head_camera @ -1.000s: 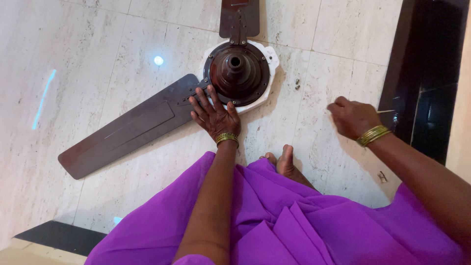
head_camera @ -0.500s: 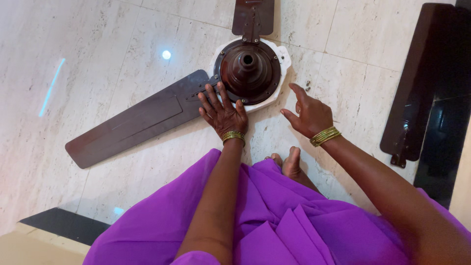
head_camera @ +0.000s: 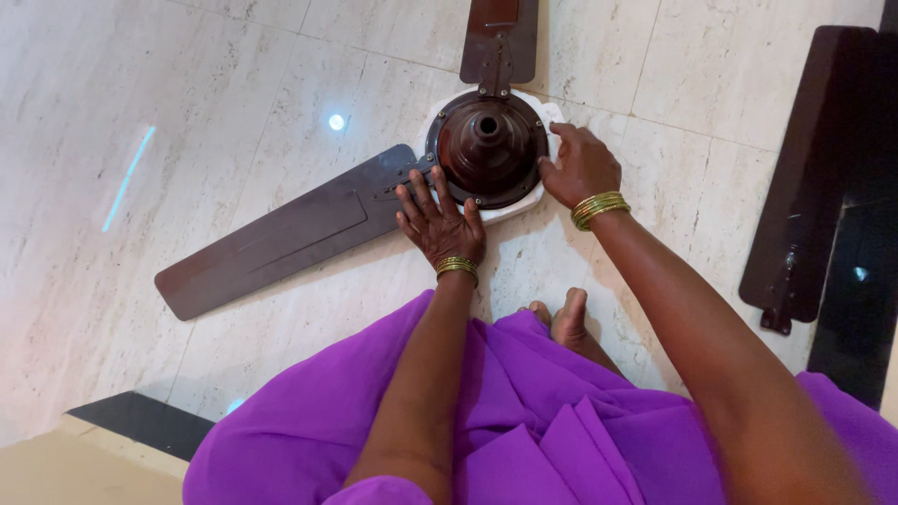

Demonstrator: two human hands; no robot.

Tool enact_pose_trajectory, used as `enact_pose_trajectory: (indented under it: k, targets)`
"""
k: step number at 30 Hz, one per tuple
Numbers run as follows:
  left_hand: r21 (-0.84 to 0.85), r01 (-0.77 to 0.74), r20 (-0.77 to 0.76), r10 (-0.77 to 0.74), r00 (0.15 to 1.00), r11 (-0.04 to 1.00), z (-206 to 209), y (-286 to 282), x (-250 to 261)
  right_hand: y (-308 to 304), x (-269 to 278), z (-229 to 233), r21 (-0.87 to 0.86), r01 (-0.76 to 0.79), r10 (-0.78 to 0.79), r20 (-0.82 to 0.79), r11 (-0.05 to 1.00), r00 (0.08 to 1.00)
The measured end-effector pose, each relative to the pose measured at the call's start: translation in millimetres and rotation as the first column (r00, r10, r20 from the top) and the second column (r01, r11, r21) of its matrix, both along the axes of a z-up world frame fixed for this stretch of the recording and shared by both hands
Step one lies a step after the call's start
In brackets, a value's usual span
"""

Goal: The person uses a screwdriver to loosen and remove screws from the fan blade mounting brackets. They detach one fan blade from the motor housing and place it on the floor, then continue removing screws from the remaining blades.

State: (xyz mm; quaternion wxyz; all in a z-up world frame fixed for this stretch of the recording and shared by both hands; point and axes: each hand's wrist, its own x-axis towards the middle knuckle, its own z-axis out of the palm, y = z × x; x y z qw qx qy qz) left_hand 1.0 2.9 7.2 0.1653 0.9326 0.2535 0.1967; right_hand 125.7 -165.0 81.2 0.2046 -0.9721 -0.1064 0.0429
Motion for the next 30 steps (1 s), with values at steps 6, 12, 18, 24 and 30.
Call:
enact_pose_trajectory:
  k: [6,12,18,24,30]
  targets:
    - [-0.243,-0.099,0.064,0.118,0.991,0.965,15.6,22.8,37.4,-0.4,28.4,-18.5,0.025,-0.029,0.028,0.042,0.999,0.999]
    - [-0.072,0.101,-0.062,-0.105,0.993,0.992,24.3,72.6,95.3,5.0,42.9,-31.9,0.009,-0.027,0.028,-0.089,1.0,0.996]
    - [-0.259,0.051,-0.402,-0.155,0.903,0.965,33.4,78.4,106.5,14.2,45.7,-37.0,-0.061,0.007,-0.017,-0.167,0.998,0.986]
    - [-0.245,0.062,-0.397,-0.159,0.904,0.968,37.2,77.2,104.6,19.5,43.7,-32.2,-0.08,0.034,-0.044,-0.133,0.996,0.99]
    - [-0.242,0.102,-0.386,-0.192,0.902,0.965,41.4,78.4,98.4,21.7,36.3,-27.6,-0.104,0.075,-0.085,-0.098,0.992,0.991]
